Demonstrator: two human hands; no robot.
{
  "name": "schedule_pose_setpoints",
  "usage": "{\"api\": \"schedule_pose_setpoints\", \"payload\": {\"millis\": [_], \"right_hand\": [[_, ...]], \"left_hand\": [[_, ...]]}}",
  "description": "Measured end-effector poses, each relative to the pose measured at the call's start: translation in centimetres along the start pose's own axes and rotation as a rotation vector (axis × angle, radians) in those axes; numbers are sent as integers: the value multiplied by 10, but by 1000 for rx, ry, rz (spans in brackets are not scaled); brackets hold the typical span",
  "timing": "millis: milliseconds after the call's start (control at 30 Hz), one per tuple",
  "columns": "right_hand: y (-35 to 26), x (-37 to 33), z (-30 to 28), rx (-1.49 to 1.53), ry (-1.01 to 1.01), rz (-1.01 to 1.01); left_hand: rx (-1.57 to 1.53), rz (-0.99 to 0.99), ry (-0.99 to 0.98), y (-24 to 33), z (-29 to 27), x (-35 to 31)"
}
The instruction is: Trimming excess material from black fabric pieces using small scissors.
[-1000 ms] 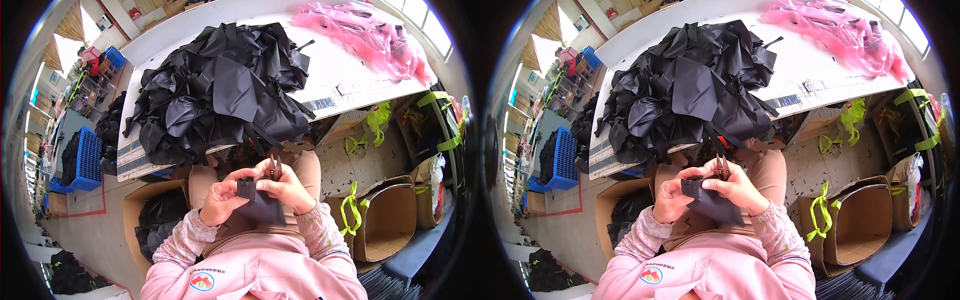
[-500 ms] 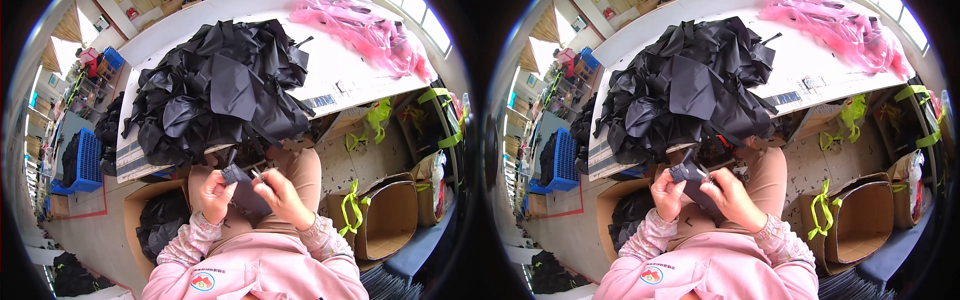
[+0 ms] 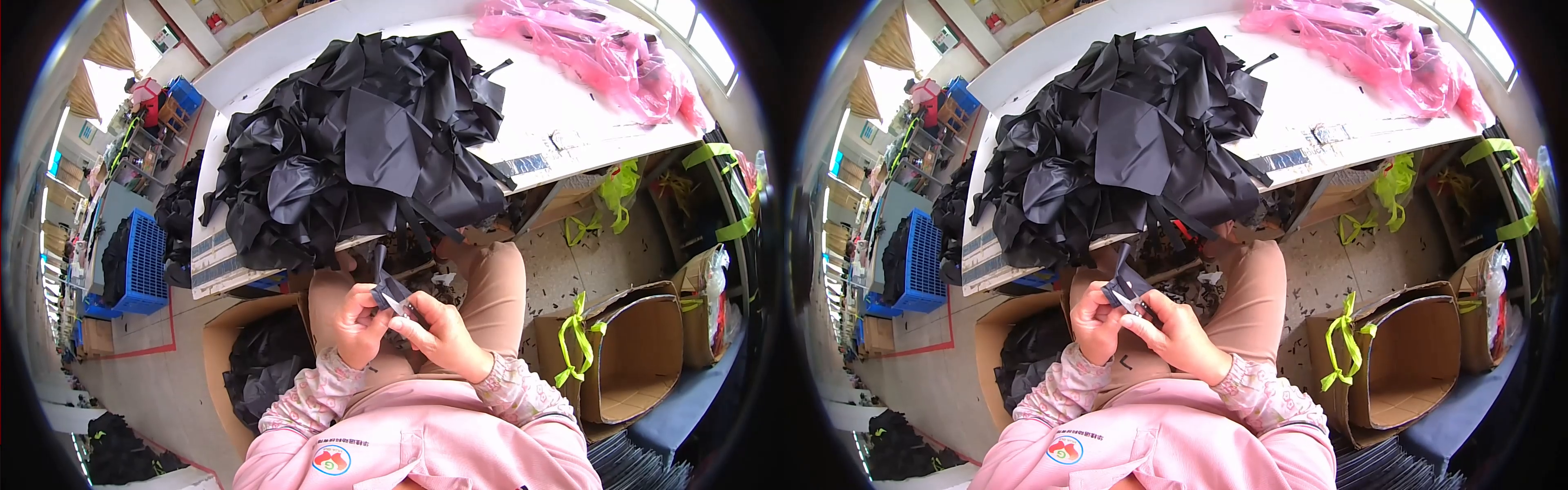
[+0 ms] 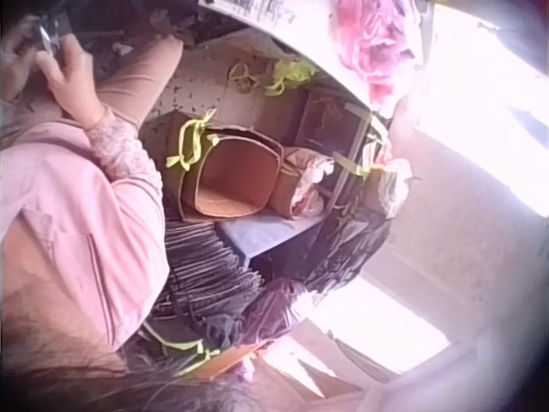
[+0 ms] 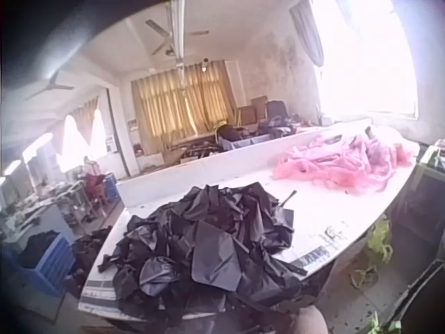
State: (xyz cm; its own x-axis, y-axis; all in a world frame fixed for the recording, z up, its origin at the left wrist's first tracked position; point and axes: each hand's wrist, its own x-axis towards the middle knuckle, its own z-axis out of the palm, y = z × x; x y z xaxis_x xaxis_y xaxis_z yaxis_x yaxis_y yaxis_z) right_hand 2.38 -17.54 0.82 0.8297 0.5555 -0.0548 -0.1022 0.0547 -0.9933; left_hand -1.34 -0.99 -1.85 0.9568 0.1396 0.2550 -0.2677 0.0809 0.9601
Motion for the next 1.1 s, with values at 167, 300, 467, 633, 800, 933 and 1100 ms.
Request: {"api": "schedule_pose_setpoints", "payload": {"millis": [167,300,467,633,800,933,1100], "right_hand": [[-2,0,-2,-200,49,-134],[-2,-1,-3,-205,49,-144],[1,-2,-7,-166,28,-56],[-2,-2,-7,-196,36,-91],[-2,-4,-7,-196,49,-84],[1,-4,-10,-133,47,-3],[-10,0,-32,-18,-94,105]], "left_hand": [[1,11,-7,1,3,0],[38,7,9,4,6,1],[13,-18,20,6,6,1],[27,21,-65,1,0,0],[60,33,-76,6,2,2],[71,30,-120,7,-1,4],[-224,-168,-215,15,-10,18]]}}
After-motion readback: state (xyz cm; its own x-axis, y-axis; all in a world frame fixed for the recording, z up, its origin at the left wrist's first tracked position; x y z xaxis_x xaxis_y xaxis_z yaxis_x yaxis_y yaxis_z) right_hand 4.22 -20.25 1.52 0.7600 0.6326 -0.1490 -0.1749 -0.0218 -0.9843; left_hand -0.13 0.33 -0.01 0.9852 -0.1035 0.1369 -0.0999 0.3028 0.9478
